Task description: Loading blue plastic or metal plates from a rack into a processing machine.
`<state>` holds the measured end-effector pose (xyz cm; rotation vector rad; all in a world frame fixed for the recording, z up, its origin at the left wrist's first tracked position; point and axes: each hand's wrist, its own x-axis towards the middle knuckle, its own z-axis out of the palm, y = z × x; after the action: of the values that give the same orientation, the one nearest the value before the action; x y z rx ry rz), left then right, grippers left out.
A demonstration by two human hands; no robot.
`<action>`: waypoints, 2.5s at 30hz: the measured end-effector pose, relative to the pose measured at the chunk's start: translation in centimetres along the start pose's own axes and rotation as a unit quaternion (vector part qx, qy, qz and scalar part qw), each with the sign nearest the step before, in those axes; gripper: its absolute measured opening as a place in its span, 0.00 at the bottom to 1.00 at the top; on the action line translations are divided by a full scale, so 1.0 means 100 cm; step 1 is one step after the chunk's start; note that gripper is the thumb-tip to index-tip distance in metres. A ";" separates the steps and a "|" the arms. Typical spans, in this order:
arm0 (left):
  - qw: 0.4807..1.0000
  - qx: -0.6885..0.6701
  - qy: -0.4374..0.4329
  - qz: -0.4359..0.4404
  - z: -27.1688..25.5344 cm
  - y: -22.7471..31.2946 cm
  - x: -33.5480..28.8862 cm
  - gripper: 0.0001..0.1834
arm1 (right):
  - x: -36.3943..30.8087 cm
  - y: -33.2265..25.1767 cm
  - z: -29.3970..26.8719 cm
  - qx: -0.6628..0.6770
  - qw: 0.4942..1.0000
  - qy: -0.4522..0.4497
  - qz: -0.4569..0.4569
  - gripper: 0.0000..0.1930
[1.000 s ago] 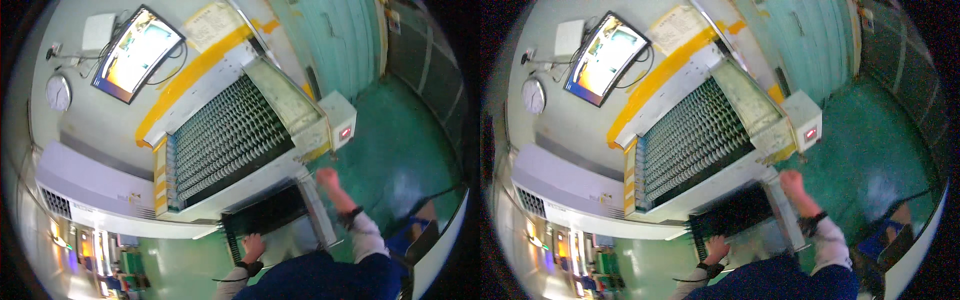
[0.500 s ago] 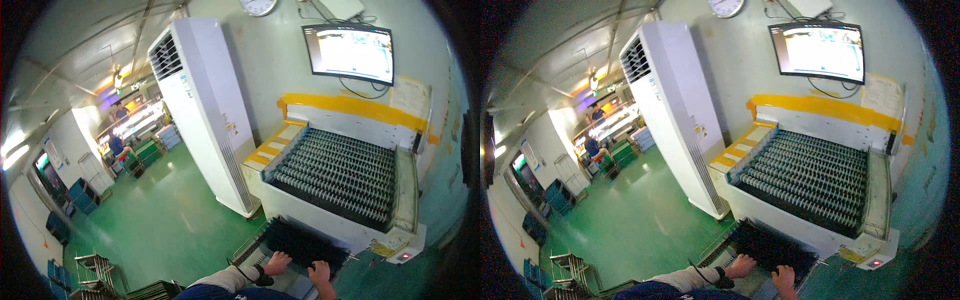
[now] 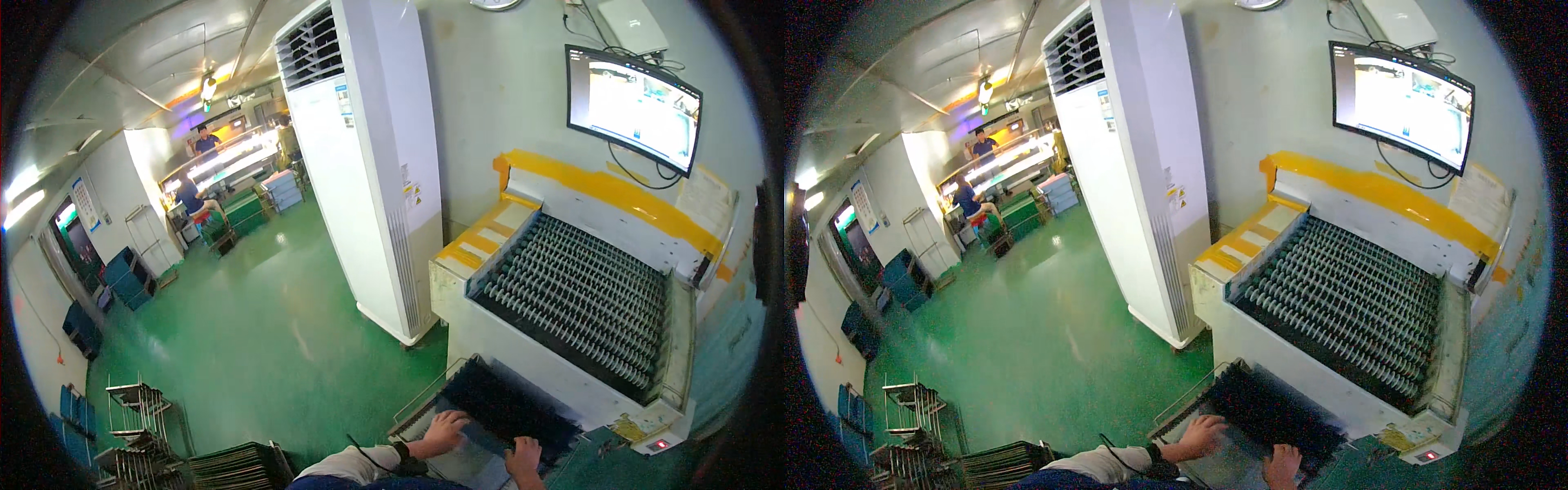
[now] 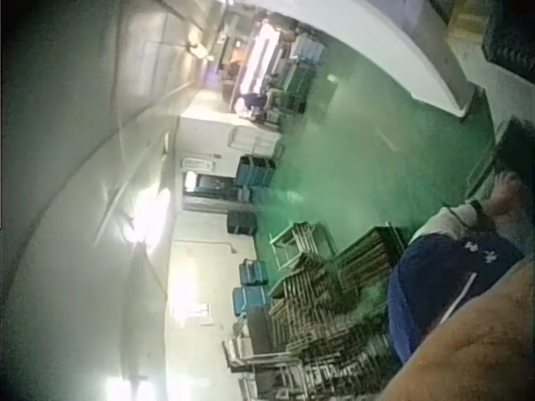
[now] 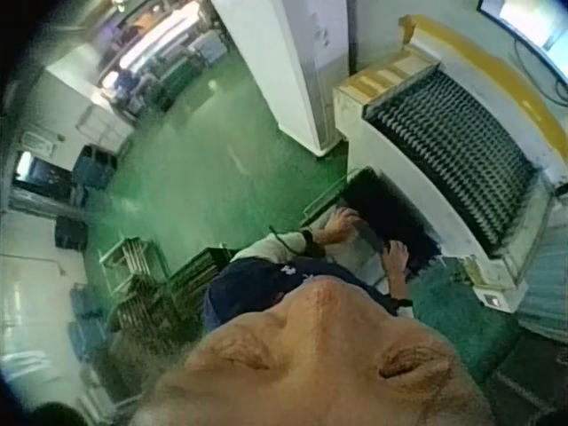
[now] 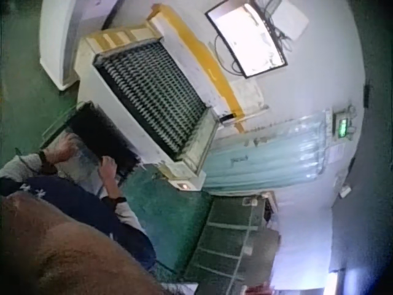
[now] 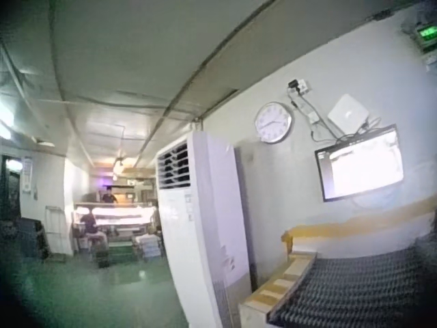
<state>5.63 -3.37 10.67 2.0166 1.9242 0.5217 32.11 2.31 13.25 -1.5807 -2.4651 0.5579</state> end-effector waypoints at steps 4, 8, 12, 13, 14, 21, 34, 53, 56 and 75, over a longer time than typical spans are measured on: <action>0.998 0.023 0.008 -0.058 0.017 -0.047 -0.024 0.28 | -0.013 0.001 0.009 -0.090 0.995 0.033 -0.028 0.32; 0.964 0.120 -0.151 -0.182 0.040 -0.088 -0.053 0.25 | -0.023 -0.024 -0.002 -0.091 0.996 -0.014 0.001 0.39; 0.989 0.020 0.006 -0.146 0.021 -0.086 -0.084 0.25 | -0.013 -0.021 0.009 -0.079 0.997 0.007 0.003 0.37; 0.991 0.007 0.008 -0.131 0.012 -0.084 -0.082 0.25 | -0.013 -0.022 0.008 -0.069 0.997 0.006 0.020 0.36; 0.993 -0.006 0.012 -0.120 0.006 -0.082 -0.086 0.25 | -0.015 -0.022 0.006 -0.060 0.998 0.005 0.034 0.34; 0.987 0.063 -0.043 -0.144 0.029 -0.104 -0.083 0.29 | -0.020 -0.023 0.010 -0.078 0.997 0.018 0.010 0.35; 0.988 -0.050 0.032 -0.139 0.005 -0.111 -0.072 0.23 | 0.004 -0.028 0.029 -0.013 0.998 -0.005 0.060 0.17; 0.982 -0.046 -0.028 -0.181 -0.009 -0.124 -0.065 0.30 | 0.076 -0.004 0.086 -0.099 0.991 -0.072 0.052 0.13; 0.983 -0.052 -0.015 -0.175 -0.009 -0.128 -0.068 0.29 | 0.063 -0.011 0.088 -0.067 0.994 -0.075 0.044 0.13; 0.988 -0.036 -0.037 -0.147 -0.008 -0.132 -0.064 0.29 | 0.035 -0.032 -0.201 0.357 0.902 0.142 0.198 0.19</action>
<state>-6.65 -9.10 4.99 1.6444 2.0760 0.4293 34.58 8.74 32.68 -1.6581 -1.4583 1.0497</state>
